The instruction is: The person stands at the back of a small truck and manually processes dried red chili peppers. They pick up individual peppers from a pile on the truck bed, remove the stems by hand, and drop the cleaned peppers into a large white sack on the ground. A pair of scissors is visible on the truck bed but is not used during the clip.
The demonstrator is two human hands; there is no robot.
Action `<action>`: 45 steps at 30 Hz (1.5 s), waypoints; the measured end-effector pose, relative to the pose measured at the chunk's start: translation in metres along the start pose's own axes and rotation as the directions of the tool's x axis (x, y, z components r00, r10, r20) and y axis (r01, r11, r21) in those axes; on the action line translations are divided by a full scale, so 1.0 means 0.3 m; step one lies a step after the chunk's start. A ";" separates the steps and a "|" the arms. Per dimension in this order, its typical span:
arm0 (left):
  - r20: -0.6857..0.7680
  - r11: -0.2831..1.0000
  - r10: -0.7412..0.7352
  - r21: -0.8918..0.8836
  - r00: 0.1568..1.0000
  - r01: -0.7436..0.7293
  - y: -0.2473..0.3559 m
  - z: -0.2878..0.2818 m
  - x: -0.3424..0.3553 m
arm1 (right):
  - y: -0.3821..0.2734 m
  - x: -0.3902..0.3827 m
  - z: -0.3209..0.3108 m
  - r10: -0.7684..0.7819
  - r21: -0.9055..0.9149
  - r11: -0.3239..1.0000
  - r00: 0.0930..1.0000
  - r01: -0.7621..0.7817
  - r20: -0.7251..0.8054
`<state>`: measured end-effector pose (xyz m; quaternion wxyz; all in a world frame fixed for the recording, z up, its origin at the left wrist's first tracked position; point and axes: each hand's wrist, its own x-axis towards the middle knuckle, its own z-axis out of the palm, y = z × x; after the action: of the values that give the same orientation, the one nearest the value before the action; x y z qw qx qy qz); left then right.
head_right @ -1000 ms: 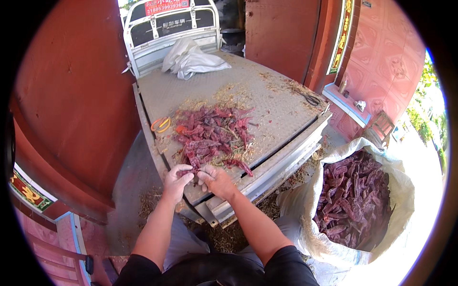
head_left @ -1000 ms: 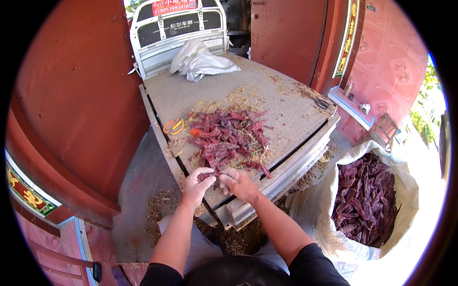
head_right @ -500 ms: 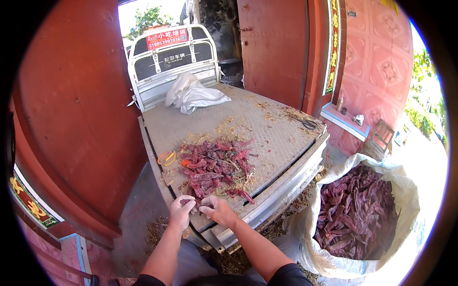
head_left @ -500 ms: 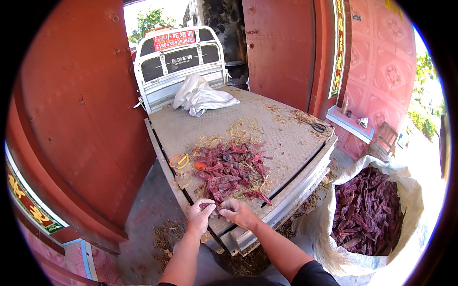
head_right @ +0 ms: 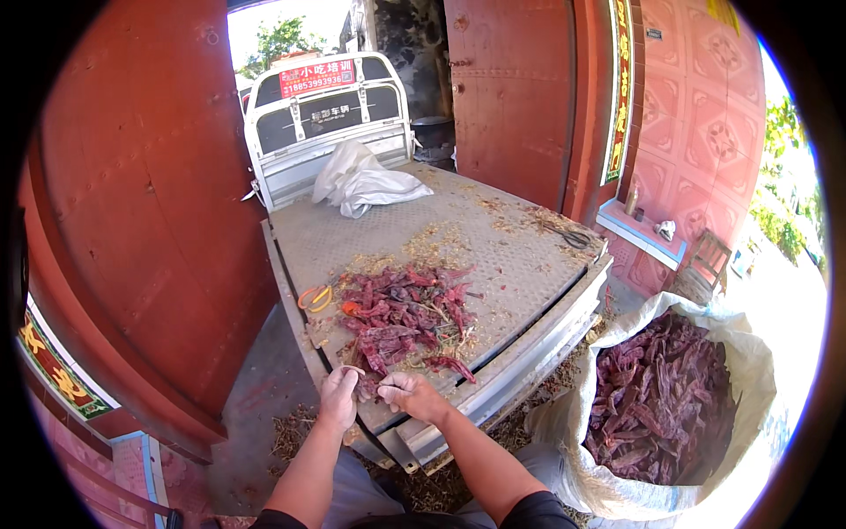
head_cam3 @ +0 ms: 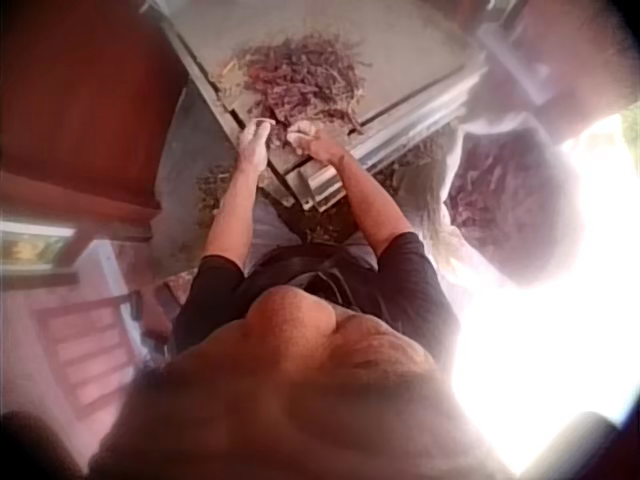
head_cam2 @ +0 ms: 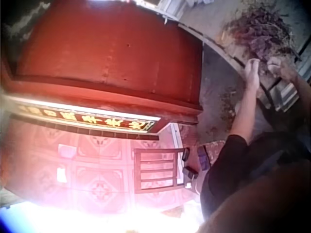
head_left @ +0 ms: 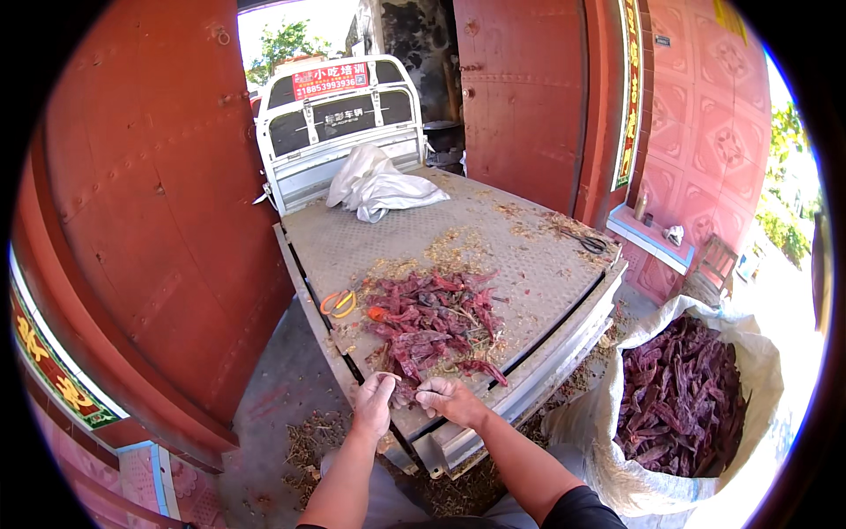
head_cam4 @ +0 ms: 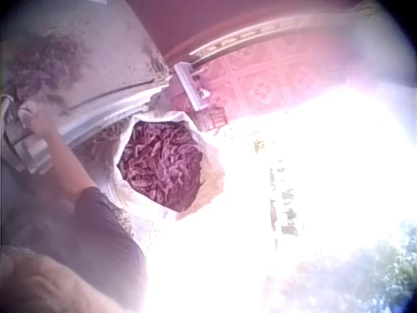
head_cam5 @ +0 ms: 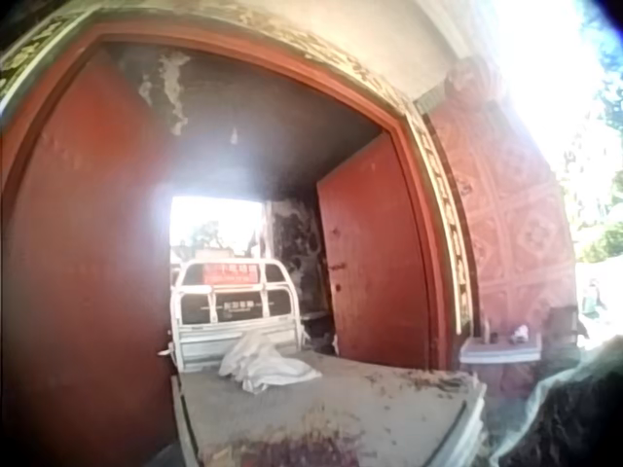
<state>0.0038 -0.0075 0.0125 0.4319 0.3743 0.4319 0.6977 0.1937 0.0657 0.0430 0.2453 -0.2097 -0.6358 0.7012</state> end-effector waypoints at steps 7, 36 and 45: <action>-0.029 0.990 0.031 -0.138 0.999 -0.035 0.002 0.003 0.004 | 0.011 -0.001 0.012 -0.081 0.092 0.992 0.992 0.090 -0.092; -0.056 0.988 0.030 -0.149 0.998 -0.038 -0.006 -0.003 0.007 | 0.006 -0.019 0.023 -0.119 -0.169 0.981 0.980 0.092 -0.160; -0.041 0.991 0.034 -0.130 0.999 -0.039 -0.021 -0.012 0.011 | 0.021 -0.016 0.025 -0.156 -0.016 0.988 0.974 0.156 -0.164</action>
<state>0.0011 -0.0038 0.0060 0.4343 0.3392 0.3867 0.7395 0.1924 0.0565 0.0373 0.3508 -0.2167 -0.6289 0.6591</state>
